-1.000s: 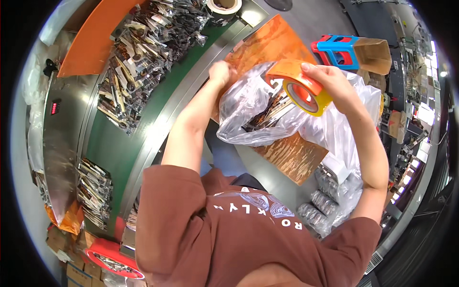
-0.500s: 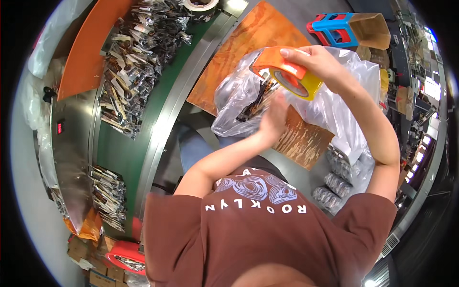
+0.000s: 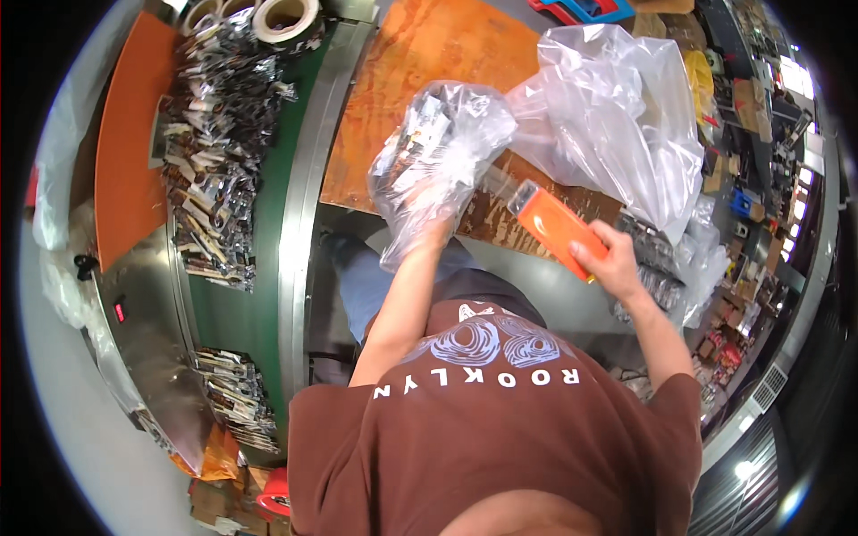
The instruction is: Picking up bundles of metal parts from a workbench, placing them into plastic bags, and sealing the bags with tape.
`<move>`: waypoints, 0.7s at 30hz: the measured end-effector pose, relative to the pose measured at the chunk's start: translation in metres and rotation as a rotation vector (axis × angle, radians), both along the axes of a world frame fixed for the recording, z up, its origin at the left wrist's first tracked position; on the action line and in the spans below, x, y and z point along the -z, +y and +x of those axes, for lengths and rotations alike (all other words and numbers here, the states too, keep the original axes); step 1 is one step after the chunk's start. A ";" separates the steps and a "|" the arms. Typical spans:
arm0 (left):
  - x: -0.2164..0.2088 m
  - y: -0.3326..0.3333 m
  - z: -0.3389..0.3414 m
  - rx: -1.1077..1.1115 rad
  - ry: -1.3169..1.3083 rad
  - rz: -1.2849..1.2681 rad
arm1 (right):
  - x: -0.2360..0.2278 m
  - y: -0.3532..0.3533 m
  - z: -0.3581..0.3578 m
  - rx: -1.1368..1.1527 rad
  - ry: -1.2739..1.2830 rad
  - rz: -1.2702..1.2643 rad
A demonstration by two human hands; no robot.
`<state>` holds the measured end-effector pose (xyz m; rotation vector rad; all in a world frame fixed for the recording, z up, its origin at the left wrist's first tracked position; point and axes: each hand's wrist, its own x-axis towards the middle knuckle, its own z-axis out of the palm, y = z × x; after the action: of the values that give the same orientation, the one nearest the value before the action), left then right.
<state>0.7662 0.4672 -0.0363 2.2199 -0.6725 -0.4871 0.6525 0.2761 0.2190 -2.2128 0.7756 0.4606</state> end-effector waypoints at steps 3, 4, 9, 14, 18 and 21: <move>-0.006 -0.004 0.000 0.044 0.074 0.012 | 0.020 -0.005 -0.052 0.091 0.061 -0.017; -0.018 -0.011 0.001 -0.009 -0.154 0.105 | 0.038 -0.011 -0.071 0.132 0.010 -0.014; 0.000 -0.024 -0.001 -0.067 -0.289 0.353 | 0.178 -0.026 -0.038 -0.009 0.052 -0.191; -0.015 -0.038 0.012 -0.019 -0.266 0.296 | 0.206 -0.045 -0.028 -0.389 0.593 -0.430; 0.014 -0.041 0.021 -0.013 -0.100 0.416 | 0.211 -0.070 -0.159 0.195 0.558 -0.619; 0.066 -0.084 -0.003 -0.397 0.259 -0.237 | 0.252 -0.081 -0.216 0.558 0.204 -0.708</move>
<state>0.7630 0.3835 -0.1020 1.9545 -0.1373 -0.4534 0.4367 0.1956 -0.0335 -2.4242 1.8228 0.1316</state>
